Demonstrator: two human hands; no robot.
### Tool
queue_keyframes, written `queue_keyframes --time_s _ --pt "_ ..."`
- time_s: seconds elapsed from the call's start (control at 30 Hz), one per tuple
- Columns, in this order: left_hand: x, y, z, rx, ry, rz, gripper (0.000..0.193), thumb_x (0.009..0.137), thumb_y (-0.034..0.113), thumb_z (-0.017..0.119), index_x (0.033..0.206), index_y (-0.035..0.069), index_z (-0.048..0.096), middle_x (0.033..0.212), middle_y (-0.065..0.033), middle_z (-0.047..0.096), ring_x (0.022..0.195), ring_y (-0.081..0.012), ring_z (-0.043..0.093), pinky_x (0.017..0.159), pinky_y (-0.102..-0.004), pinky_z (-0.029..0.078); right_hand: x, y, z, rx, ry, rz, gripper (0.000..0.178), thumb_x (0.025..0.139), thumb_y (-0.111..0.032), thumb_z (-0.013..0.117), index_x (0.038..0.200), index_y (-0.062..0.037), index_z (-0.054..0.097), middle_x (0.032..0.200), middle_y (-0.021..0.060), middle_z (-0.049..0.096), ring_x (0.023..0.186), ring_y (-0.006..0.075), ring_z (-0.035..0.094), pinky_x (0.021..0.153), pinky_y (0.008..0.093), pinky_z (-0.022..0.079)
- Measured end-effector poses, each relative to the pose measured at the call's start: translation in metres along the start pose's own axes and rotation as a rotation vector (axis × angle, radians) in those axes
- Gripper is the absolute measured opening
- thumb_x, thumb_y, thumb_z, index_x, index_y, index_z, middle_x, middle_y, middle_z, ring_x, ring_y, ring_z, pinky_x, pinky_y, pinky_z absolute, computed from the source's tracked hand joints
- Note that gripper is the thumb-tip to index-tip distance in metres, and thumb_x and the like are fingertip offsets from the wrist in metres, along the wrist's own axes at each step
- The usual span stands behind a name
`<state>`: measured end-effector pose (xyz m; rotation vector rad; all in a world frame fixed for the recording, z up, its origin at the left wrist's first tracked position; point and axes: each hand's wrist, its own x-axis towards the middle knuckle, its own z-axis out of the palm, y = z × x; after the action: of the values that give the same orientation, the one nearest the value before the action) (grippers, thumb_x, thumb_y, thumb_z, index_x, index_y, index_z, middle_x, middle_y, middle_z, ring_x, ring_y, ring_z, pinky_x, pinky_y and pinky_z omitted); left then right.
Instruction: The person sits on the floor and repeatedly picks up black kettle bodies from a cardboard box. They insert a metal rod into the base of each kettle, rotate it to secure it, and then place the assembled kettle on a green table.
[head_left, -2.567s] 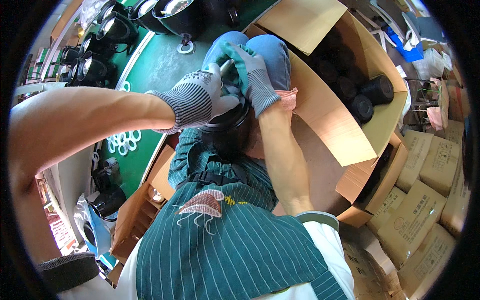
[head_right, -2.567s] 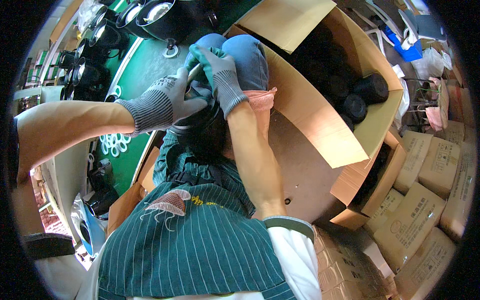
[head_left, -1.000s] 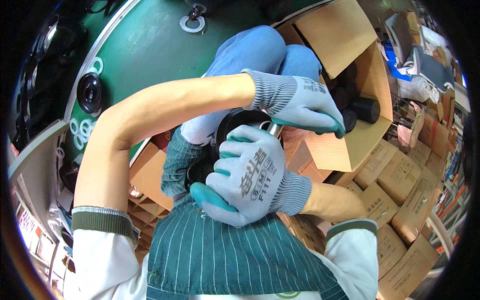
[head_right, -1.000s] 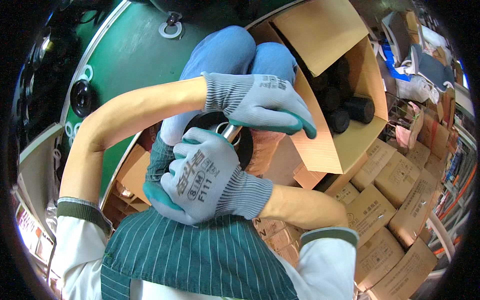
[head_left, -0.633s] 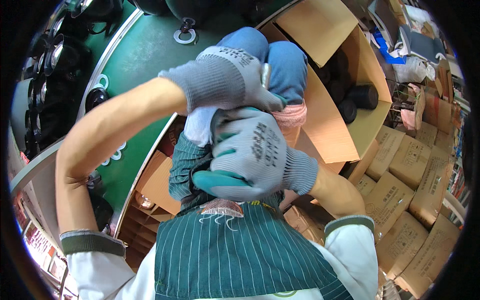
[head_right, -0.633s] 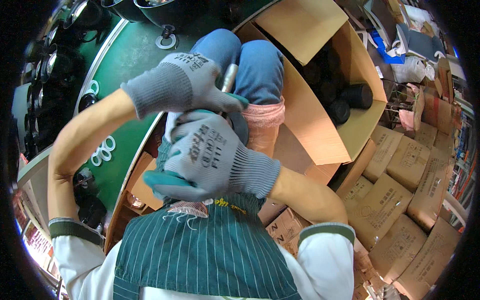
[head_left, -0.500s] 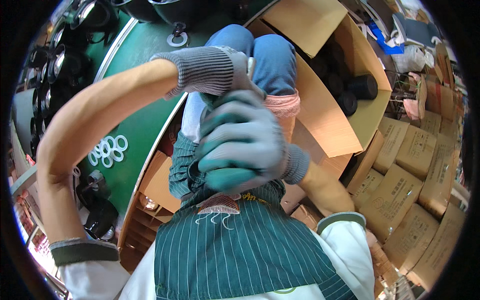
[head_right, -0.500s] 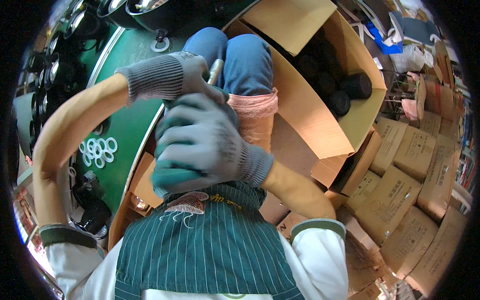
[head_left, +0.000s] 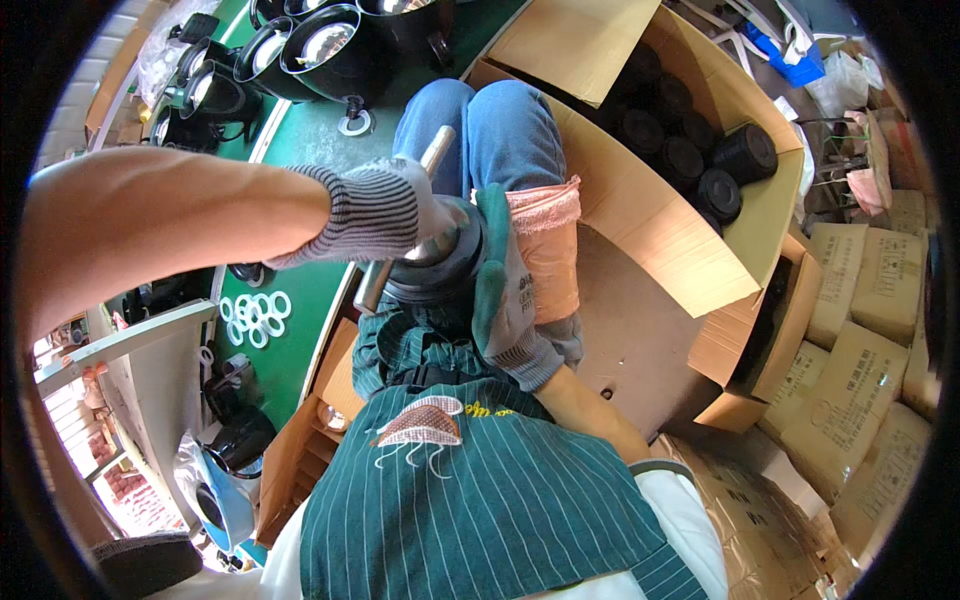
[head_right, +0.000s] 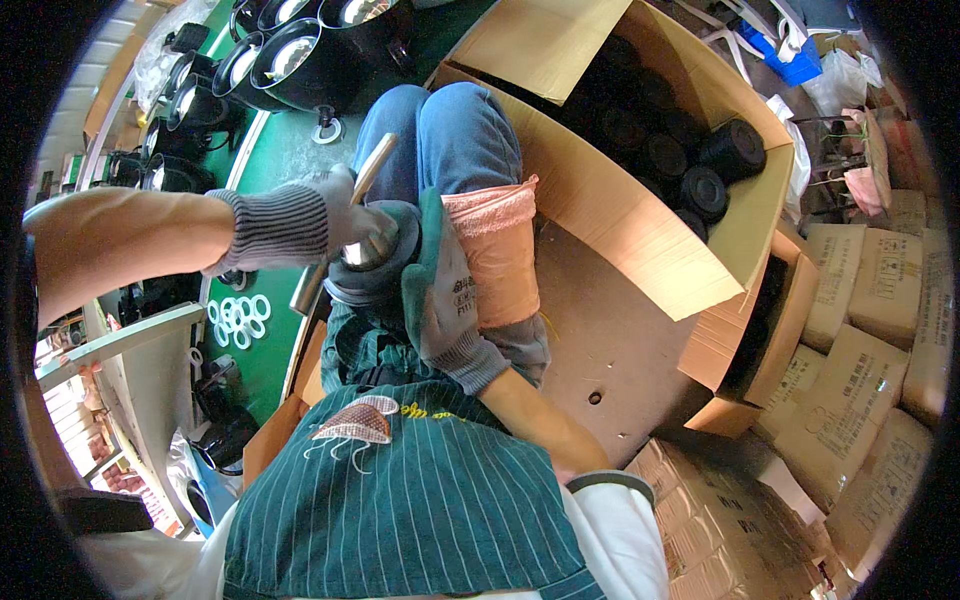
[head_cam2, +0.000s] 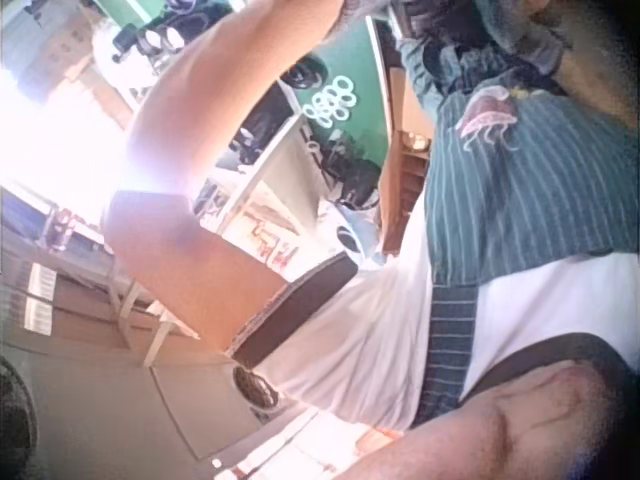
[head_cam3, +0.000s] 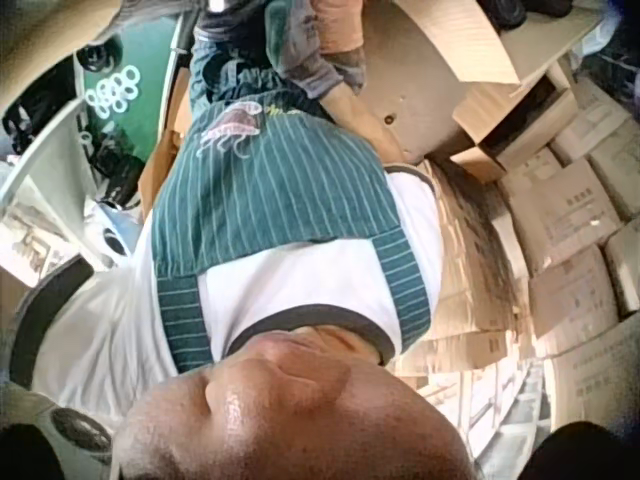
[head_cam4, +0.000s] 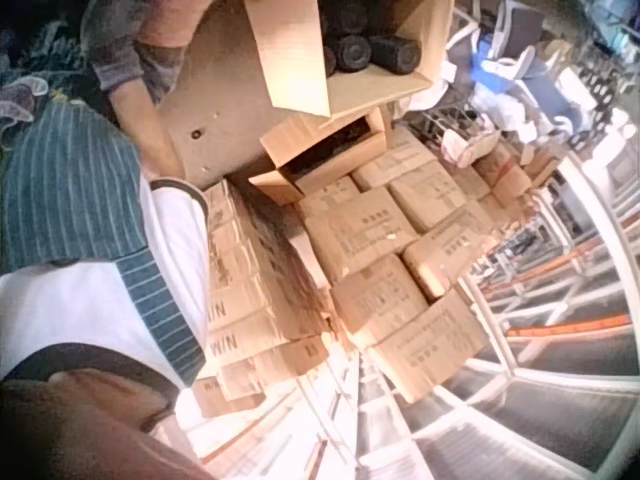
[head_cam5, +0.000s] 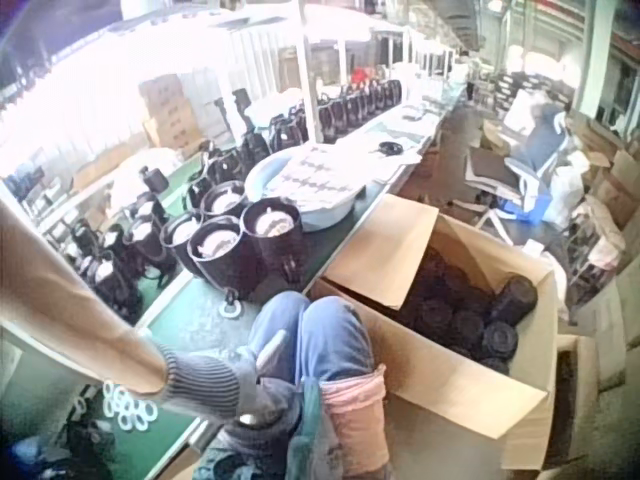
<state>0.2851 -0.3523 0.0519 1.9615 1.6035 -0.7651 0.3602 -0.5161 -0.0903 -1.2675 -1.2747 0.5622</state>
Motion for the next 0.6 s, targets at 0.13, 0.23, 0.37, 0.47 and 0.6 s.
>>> queue_keyframes --time_s 0.13,0.23,0.37,0.47,0.6 --pt "-0.006 0.009 0.018 -0.009 0.12 -0.033 0.065 0.094 0.047 0.073 0.124 -0.007 0.054 0.101 -0.0217 0.07 0.087 -0.0283 0.072 0.073 -0.041 0.058 0.011 0.004 -0.007 0.197 -0.093 0.104 0.082 0.108 -0.055 0.03 0.157 0.0109 0.023 0.161 0.0334 0.031 0.149 0.0492 0.032 0.125 0.0499 0.023" --pt "-0.01 0.009 0.02 0.003 0.142 -0.035 0.066 0.094 0.047 0.072 0.126 -0.006 0.052 0.102 -0.0223 0.07 0.088 -0.0288 0.072 0.074 -0.0412 0.058 0.031 0.027 -0.024 0.175 -0.094 -0.113 0.064 0.111 -0.038 0.037 0.158 0.0046 0.028 0.158 0.0288 0.039 0.146 0.0423 0.04 0.121 0.0464 0.032" --pt "-0.021 0.003 0.015 0.092 0.098 -0.014 0.071 0.093 0.045 0.073 0.131 -0.005 0.041 0.109 -0.025 0.068 0.095 -0.033 0.072 0.078 -0.0428 0.059 0.098 0.045 -0.007 0.645 -0.024 0.393 0.046 0.106 -0.014 0.054 0.149 -0.0004 0.046 0.135 0.0176 0.063 0.122 0.0302 0.062 0.103 0.0371 0.05" --pt "-0.014 0.002 0.024 0.112 0.176 0.04 0.082 0.09 0.047 0.076 0.138 -0.009 0.038 0.113 -0.0273 0.068 0.097 -0.0362 0.072 0.081 -0.0434 0.06 0.151 0.092 0.027 0.947 -0.352 0.6 0.034 0.104 -0.023 0.058 0.133 -0.0051 0.06 0.114 0.0142 0.069 0.104 0.0221 0.065 0.093 0.0324 0.053" --pt "-0.021 0.006 0.021 0.109 0.13 0.034 0.081 0.091 0.046 0.076 0.138 -0.009 0.039 0.115 -0.0281 0.066 0.098 -0.0371 0.071 0.081 -0.0434 0.059 0.145 0.086 0.034 0.602 -0.339 0.565 0.041 0.102 -0.044 0.061 0.117 -0.0067 0.073 0.099 0.0142 0.071 0.092 0.0176 0.063 0.087 0.0323 0.053"
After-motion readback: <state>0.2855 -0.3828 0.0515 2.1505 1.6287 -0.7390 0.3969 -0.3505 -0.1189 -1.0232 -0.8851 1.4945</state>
